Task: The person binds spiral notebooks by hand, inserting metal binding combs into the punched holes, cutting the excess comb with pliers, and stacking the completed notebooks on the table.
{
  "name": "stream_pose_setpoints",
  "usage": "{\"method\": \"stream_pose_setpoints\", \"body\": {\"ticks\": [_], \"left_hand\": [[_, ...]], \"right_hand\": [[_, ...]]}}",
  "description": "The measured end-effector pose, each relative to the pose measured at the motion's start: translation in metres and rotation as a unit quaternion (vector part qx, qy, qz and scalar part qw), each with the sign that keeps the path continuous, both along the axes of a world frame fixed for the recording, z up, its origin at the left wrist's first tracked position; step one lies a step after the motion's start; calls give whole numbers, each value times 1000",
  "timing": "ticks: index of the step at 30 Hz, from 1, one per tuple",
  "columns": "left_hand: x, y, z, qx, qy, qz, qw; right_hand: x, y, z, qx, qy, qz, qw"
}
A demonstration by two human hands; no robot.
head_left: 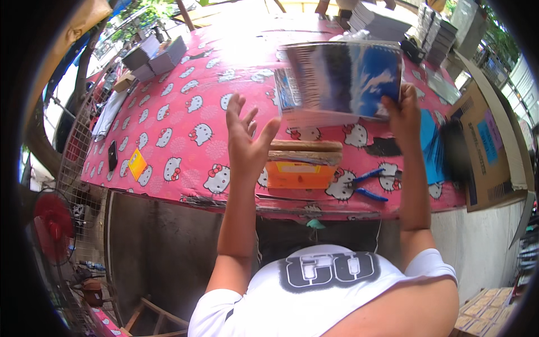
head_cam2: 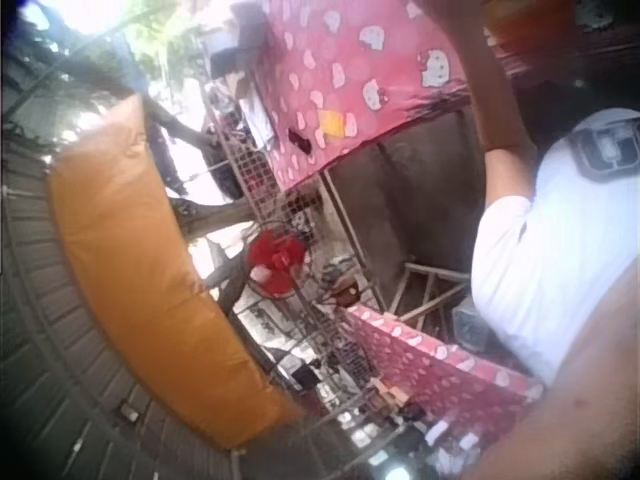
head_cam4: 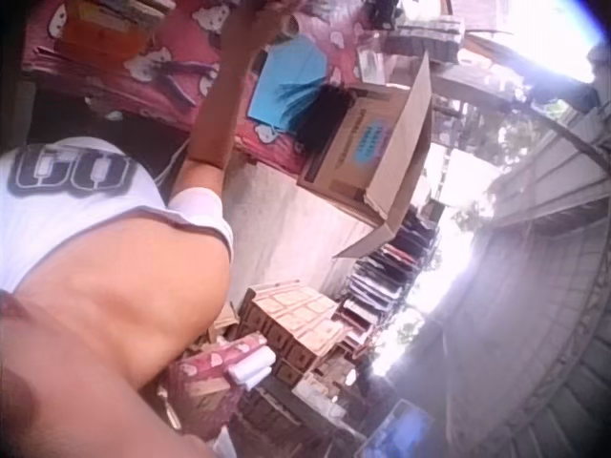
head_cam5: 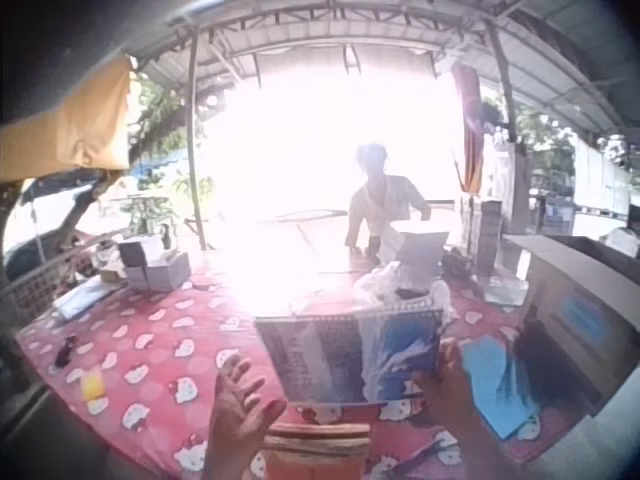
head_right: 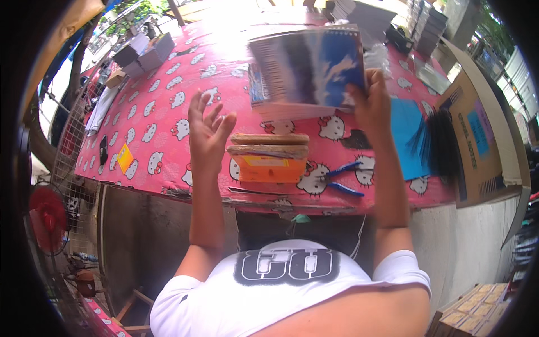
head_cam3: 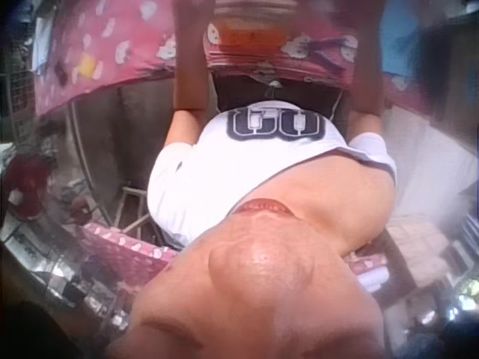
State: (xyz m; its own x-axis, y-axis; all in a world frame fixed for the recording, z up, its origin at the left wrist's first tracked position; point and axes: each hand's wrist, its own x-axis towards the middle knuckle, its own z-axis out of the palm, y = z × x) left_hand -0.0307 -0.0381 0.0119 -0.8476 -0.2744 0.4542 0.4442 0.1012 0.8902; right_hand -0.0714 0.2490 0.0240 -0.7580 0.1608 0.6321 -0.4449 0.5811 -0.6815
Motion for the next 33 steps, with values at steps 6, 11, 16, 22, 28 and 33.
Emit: {"method": "stream_pose_setpoints", "body": {"ticks": [6,11,16,22,28,33], "left_hand": [[2,5,25,33,66,-158,985],[3,-10,4,-78,-47,-133,987],[7,-20,-42,25,14,-30,999],[7,-12,-76,157,-163,-174,958],[4,-5,-63,231,-77,-120,963],[-2,18,-52,264,-103,-40,958]], "right_hand": [[52,-34,-59,-70,41,181,980],[52,-27,-91,28,-42,213,976],[74,-26,-102,96,-112,172,974],[90,-28,-98,45,-60,200,977],[-24,290,-65,292,-94,-489,817],[-24,298,-107,332,-304,-571,686]]}}
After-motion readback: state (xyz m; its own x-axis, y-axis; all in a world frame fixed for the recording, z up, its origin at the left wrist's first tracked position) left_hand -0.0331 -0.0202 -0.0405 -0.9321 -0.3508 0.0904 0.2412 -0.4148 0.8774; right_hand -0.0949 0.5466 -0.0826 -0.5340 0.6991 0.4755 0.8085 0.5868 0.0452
